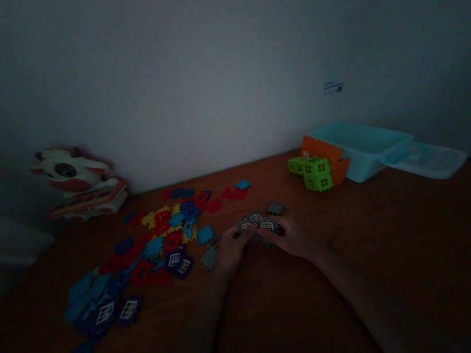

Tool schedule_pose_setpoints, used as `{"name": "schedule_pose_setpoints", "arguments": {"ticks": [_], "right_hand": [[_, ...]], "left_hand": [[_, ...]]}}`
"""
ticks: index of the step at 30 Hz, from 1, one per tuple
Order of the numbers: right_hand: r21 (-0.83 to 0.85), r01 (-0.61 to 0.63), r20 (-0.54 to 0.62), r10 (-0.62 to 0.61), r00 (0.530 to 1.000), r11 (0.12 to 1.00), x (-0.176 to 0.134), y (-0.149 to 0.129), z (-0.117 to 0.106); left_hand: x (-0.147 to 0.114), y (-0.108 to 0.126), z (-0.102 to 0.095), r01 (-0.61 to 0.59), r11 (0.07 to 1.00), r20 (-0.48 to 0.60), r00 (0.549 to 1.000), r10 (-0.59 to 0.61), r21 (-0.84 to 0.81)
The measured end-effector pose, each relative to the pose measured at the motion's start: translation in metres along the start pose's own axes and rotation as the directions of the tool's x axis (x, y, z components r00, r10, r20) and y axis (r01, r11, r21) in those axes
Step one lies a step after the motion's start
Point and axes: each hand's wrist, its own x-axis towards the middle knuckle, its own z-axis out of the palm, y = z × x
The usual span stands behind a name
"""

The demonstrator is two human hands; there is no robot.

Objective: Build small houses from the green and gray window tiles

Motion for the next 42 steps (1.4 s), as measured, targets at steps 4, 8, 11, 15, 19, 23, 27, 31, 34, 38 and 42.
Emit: {"name": "schedule_pose_setpoints", "arguments": {"ticks": [4,8,11,15,19,23,27,31,34,38,42], "right_hand": [[0.03,-0.006,0.047,0.004,0.999,1.0,0.0,-0.002,-0.003],[0.046,-0.015,0.052,0.013,0.999,0.999,0.0,0.001,-0.001],[0.019,-0.009,0.015,0.008,1.0,1.0,0.001,0.004,0.002],[-0.139,0.065,-0.051,-0.072,0.996,0.988,0.001,0.003,0.003],[-0.496,0.249,-0.008,-0.291,0.957,0.832,0.001,0.001,0.001],[-0.67,0.239,0.037,-0.289,0.957,0.703,0.002,0.007,0.001],[-0.729,0.187,0.054,-0.216,0.975,0.659,0.002,0.014,0.002],[-0.715,0.152,0.016,-0.201,0.979,0.683,0.002,0.014,0.004],[-0.685,0.113,-0.018,-0.171,0.985,0.72,0.002,0.012,0.005],[-0.65,0.075,-0.04,-0.132,0.99,0.757,0.002,0.009,0.006],[-0.578,0.118,-0.046,-0.177,0.983,0.807,0.004,0.009,0.006]], "left_hand": [[-0.001,0.0,-0.002,-0.012,1.0,0.015,1.0,0.012,0.021],[-0.003,0.0,0.001,-0.029,0.999,0.002,1.0,0.029,0.046],[-0.004,0.003,0.006,-0.02,1.0,-0.05,0.999,0.019,-0.015],[-0.002,0.01,0.011,0.003,0.968,-0.15,0.988,-0.042,-0.25],[0.002,0.015,0.01,-0.019,0.909,-0.268,0.958,-0.103,-0.416],[0.005,0.016,0.008,-0.06,0.879,-0.343,0.931,-0.122,-0.474],[0.005,0.014,0.007,-0.075,0.863,-0.333,0.937,-0.111,-0.499],[0.004,0.012,0.007,-0.072,0.872,-0.329,0.939,-0.105,-0.484],[0.004,0.012,0.008,-0.075,0.887,-0.337,0.937,-0.094,-0.456],[0.002,0.013,0.009,-0.069,0.894,-0.321,0.943,-0.086,-0.443],[0.003,0.013,0.009,-0.058,0.899,-0.316,0.944,-0.092,-0.435]]}}
